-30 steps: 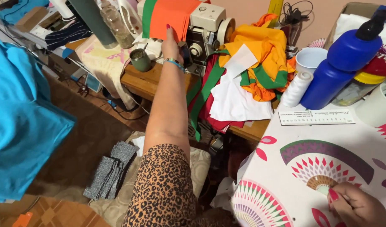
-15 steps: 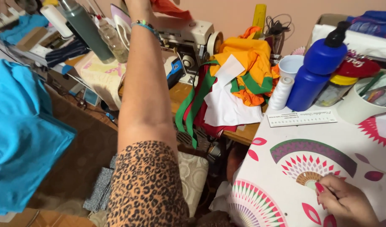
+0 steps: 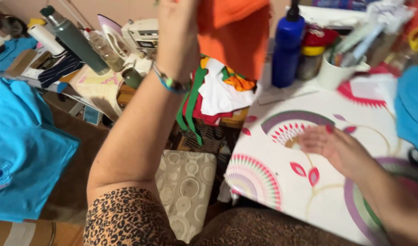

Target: The person aligns a green fabric strip on an orange fabric piece and uses scissors to trim the edges. They repeatedly cut the green strip to match the orange fabric, folding and adjusting the pieces as they work.

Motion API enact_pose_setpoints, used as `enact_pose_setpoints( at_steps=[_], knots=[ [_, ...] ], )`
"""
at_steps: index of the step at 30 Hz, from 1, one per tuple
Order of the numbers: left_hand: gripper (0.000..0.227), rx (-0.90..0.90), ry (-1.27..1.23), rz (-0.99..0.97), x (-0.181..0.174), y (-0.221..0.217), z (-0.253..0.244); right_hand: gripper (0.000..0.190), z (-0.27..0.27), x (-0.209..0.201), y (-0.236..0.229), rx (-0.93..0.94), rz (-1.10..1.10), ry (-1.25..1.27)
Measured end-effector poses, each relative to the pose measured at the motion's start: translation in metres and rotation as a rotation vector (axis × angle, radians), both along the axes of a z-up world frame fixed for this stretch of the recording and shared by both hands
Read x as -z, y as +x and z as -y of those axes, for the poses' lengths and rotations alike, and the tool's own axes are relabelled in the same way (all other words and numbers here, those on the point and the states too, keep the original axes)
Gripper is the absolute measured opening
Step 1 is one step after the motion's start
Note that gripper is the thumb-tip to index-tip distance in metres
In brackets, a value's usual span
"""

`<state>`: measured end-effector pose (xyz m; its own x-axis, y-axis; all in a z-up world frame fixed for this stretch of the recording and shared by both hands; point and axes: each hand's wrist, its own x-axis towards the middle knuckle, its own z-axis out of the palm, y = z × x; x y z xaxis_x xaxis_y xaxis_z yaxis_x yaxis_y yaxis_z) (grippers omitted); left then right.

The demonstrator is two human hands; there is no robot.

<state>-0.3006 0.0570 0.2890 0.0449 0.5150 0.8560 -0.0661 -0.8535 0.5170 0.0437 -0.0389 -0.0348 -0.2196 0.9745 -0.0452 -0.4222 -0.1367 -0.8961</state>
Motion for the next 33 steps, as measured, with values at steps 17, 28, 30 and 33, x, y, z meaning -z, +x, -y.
enact_pose_setpoints(
  at_steps=[17,28,30,33],
  knots=[
    [0.009,0.629,-1.316,0.071,0.264,0.036,0.113,0.042,0.039,-0.097,0.038,0.291,0.405,-0.22],
    [0.049,-0.386,-0.454,-1.083,0.218,0.025,0.06,0.082,0.024,-0.059,0.068,0.264,1.519,-0.079],
    [0.054,-0.197,-0.441,-1.154,0.218,0.053,0.049,0.074,0.015,-0.043,0.072,0.336,1.487,0.07],
    [0.079,-0.117,-0.299,-1.411,0.236,0.088,0.027,0.06,0.011,-0.042,0.069,0.262,1.495,0.054]
  ],
)
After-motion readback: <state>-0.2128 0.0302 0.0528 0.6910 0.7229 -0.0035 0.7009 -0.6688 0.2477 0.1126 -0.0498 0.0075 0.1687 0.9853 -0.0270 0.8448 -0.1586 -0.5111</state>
